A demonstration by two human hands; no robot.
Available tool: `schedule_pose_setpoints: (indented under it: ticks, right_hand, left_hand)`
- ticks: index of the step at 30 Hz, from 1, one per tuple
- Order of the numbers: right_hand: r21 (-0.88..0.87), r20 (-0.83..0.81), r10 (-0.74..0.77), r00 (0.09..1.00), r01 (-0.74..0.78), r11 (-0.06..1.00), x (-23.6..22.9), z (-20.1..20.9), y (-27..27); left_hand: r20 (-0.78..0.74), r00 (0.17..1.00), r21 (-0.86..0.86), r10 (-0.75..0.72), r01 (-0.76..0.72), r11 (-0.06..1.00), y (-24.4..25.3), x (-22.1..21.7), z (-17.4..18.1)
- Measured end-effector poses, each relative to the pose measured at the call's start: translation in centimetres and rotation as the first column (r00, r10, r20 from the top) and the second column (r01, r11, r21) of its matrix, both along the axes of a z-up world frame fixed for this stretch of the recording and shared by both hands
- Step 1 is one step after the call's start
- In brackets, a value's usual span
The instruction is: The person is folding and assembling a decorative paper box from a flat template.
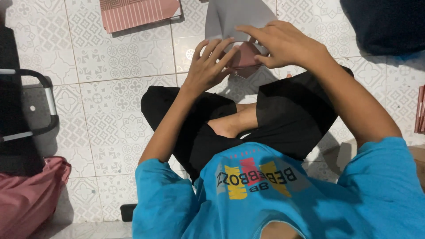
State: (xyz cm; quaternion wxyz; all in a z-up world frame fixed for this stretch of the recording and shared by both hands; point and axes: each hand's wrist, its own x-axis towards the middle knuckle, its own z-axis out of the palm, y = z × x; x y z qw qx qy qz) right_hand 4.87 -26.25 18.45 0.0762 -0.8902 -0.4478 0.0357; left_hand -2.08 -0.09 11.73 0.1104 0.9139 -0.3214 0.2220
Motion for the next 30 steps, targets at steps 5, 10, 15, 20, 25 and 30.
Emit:
schedule_pose_setpoints:
  ticks: [5,10,15,20,25,30]
  right_hand:
    - [-0.009,-0.229,-0.033,0.973,0.032,0.999,0.7,2.0,3.6]
    - [-0.1,-0.406,-0.074,0.911,0.036,0.994,1.2,2.3,6.5]
    - [-0.092,-0.588,-0.024,0.809,-0.037,0.995,2.4,0.8,6.6]
    - [-0.049,-0.653,0.025,0.757,-0.075,0.996,2.5,0.9,6.4]
    - [-0.088,-0.653,-0.029,0.757,-0.037,0.995,2.3,0.3,6.3]
    - [-0.276,-0.548,-0.219,0.807,0.073,0.958,1.3,2.8,6.1]
  left_hand:
    - [0.056,0.998,0.011,-0.008,0.007,1.0,-0.4,0.2,-0.4]
    - [0.106,0.994,-0.024,-0.023,0.025,0.999,-0.1,0.5,-1.7]
    - [0.116,0.992,-0.033,-0.04,0.044,0.999,0.3,0.5,-3.4]
    - [0.168,0.985,-0.047,-0.046,0.055,0.997,0.5,0.6,-6.2]
    - [0.175,0.981,-0.087,-0.083,0.1,0.991,0.3,1.1,-6.7]
    - [0.135,0.984,-0.065,-0.116,0.126,0.99,0.2,1.4,-6.5]
